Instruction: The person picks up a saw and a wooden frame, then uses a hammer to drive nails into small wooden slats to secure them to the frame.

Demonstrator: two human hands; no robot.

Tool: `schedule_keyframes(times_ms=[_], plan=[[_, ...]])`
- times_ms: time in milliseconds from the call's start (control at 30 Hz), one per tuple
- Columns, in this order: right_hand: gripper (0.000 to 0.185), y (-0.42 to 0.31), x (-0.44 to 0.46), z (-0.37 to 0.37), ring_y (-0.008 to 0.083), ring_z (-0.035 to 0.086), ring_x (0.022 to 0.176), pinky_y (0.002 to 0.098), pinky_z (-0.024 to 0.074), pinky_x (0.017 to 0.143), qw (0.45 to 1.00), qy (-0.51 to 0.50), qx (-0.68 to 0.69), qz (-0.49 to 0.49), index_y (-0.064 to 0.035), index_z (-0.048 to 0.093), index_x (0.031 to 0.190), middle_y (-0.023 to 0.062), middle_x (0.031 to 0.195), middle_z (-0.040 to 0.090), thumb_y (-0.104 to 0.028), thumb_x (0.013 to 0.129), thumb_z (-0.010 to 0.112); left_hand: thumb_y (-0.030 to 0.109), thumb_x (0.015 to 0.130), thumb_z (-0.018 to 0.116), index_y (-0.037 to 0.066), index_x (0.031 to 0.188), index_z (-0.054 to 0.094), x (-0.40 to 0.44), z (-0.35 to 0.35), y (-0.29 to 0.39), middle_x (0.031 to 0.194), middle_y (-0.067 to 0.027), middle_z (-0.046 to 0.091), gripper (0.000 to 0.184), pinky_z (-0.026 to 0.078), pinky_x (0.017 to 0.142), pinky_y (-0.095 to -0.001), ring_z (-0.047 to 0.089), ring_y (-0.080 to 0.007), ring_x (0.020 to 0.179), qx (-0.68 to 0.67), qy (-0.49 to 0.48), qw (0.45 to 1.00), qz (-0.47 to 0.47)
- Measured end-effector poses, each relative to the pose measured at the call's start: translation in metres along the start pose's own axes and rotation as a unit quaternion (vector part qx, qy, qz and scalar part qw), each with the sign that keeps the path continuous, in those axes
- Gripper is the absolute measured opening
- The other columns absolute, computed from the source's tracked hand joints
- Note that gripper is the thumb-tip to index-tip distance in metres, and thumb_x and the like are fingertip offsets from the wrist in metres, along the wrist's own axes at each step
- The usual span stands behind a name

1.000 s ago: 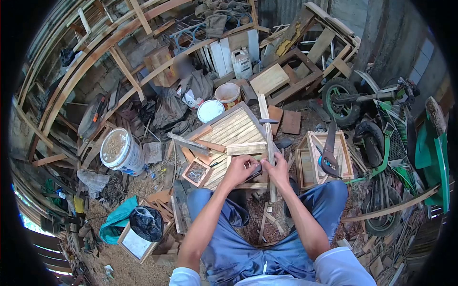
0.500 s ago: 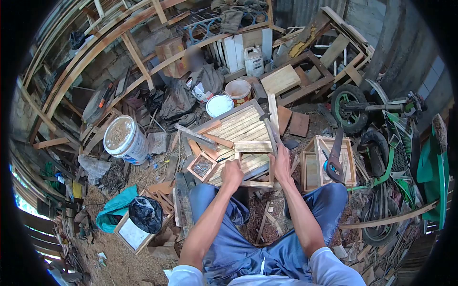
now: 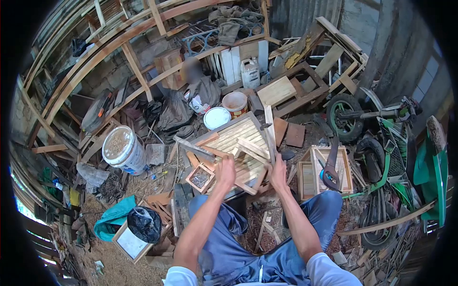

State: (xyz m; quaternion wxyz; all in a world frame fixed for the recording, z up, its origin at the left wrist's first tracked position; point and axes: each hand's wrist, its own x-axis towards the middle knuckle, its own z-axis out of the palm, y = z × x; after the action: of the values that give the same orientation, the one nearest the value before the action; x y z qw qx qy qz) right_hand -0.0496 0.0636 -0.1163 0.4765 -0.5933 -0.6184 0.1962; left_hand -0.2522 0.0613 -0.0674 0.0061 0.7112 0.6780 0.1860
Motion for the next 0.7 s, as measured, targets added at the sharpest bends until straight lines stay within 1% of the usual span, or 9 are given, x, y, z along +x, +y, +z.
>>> schedule_keyframes(times_ms=[67, 100, 200, 233, 333, 367, 500, 567, 700], plan=[[0.039, 0.006, 0.0, -0.003, 0.0418, 0.065, 0.088, 0.0442, 0.0495, 0.077, 0.996, -0.01, 0.065, 0.064, 0.0038, 0.049, 0.114, 0.0236, 0.09, 0.066, -0.002, 0.081, 0.069, 0.002, 0.08, 0.059, 0.0, 0.104, 0.058, 0.023, -0.001, -0.011, 0.101, -0.0214, 0.064, 0.024, 0.054, 0.075, -0.0474, 0.065, -0.0371, 0.094, 0.041, -0.021, 0.999, 0.029], [0.039, -0.008, 0.0, -0.016, 0.0304, 0.068, 0.084, 0.0376, 0.052, 0.075, 0.997, 0.001, 0.03, 0.076, 0.0051, 0.05, 0.112, 0.018, 0.087, 0.069, -0.005, 0.082, 0.071, 0.002, 0.08, 0.059, 0.001, 0.103, 0.059, 0.033, -0.003, -0.015, 0.1, -0.021, 0.064, 0.023, 0.054, 0.075, -0.0472, 0.065, -0.0369, 0.094, 0.042, -0.026, 0.998, 0.028], [0.036, 0.032, 0.004, -0.026, 0.0199, 0.068, 0.077, 0.0329, 0.0532, 0.072, 0.965, 0.02, 0.181, 0.19, 0.0037, 0.052, 0.113, 0.0116, 0.093, 0.07, -0.001, 0.082, 0.069, 0.002, 0.08, 0.059, 0.001, 0.101, 0.059, 0.06, 0.004, -0.025, 0.099, -0.0199, 0.064, 0.021, 0.054, 0.077, -0.0465, 0.065, -0.0361, 0.094, 0.039, -0.028, 0.999, 0.026], [0.031, 0.028, 0.005, -0.037, 0.0135, 0.066, 0.075, 0.0271, 0.0533, 0.065, 0.94, 0.016, 0.248, 0.235, 0.0031, 0.051, 0.112, 0.0092, 0.093, 0.069, -0.002, 0.085, 0.066, 0.001, 0.08, 0.059, 0.002, 0.101, 0.059, 0.066, 0.008, -0.032, 0.099, -0.0194, 0.064, 0.021, 0.054, 0.077, -0.0462, 0.065, -0.0358, 0.094, 0.04, -0.013, 0.999, 0.024], [0.031, 0.043, 0.004, -0.055, 0.0144, 0.066, 0.077, 0.0259, 0.0531, 0.063, 0.922, 0.032, 0.301, 0.243, 0.0023, 0.048, 0.113, 0.0105, 0.093, 0.068, -0.003, 0.088, 0.064, -0.001, 0.079, 0.058, 0.002, 0.099, 0.059, 0.084, 0.017, -0.043, 0.098, -0.0184, 0.064, 0.02, 0.053, 0.079, -0.0457, 0.064, -0.0358, 0.093, 0.04, 0.046, 0.998, 0.03], [0.035, 0.044, 0.001, -0.062, 0.0149, 0.066, 0.078, 0.0264, 0.0539, 0.061, 0.914, 0.03, 0.316, 0.253, 0.0024, 0.043, 0.116, 0.0118, 0.096, 0.067, -0.003, 0.089, 0.064, -0.001, 0.079, 0.058, 0.002, 0.099, 0.059, 0.088, 0.019, -0.044, 0.098, -0.0181, 0.065, 0.02, 0.052, 0.08, -0.0456, 0.064, -0.0358, 0.093, 0.039, 0.066, 0.996, 0.034], [0.035, 0.045, -0.003, -0.072, 0.0162, 0.067, 0.078, 0.026, 0.055, 0.059, 0.905, 0.044, 0.314, 0.284, 0.0024, 0.04, 0.119, 0.0138, 0.103, 0.066, -0.003, 0.091, 0.061, -0.004, 0.079, 0.055, 0.002, 0.098, 0.059, 0.104, 0.037, -0.057, 0.095, -0.0187, 0.064, 0.02, 0.05, 0.081, -0.0462, 0.063, -0.0365, 0.091, -0.022, 0.096, 0.995, -0.001], [0.036, 0.05, -0.004, -0.074, 0.0179, 0.067, 0.08, 0.0284, 0.0584, 0.065, 0.908, 0.029, 0.304, 0.287, 0.0026, 0.04, 0.119, 0.015, 0.101, 0.065, -0.002, 0.091, 0.062, -0.004, 0.079, 0.054, 0.002, 0.097, 0.059, 0.104, 0.037, -0.057, 0.095, -0.0188, 0.064, 0.019, 0.05, 0.08, -0.0463, 0.062, -0.0368, 0.09, -0.057, 0.097, 0.993, -0.038], [0.034, 0.059, -0.002, -0.07, 0.0177, 0.067, 0.078, 0.0291, 0.0597, 0.069, 0.935, 0.009, 0.242, 0.259, 0.0042, 0.044, 0.116, 0.0147, 0.098, 0.066, -0.001, 0.089, 0.064, -0.002, 0.079, 0.057, 0.001, 0.092, 0.063, 0.101, 0.039, -0.05, 0.094, -0.0179, 0.064, 0.014, 0.05, 0.079, -0.0452, 0.062, -0.0367, 0.09, -0.07, 0.107, 0.992, -0.012]])
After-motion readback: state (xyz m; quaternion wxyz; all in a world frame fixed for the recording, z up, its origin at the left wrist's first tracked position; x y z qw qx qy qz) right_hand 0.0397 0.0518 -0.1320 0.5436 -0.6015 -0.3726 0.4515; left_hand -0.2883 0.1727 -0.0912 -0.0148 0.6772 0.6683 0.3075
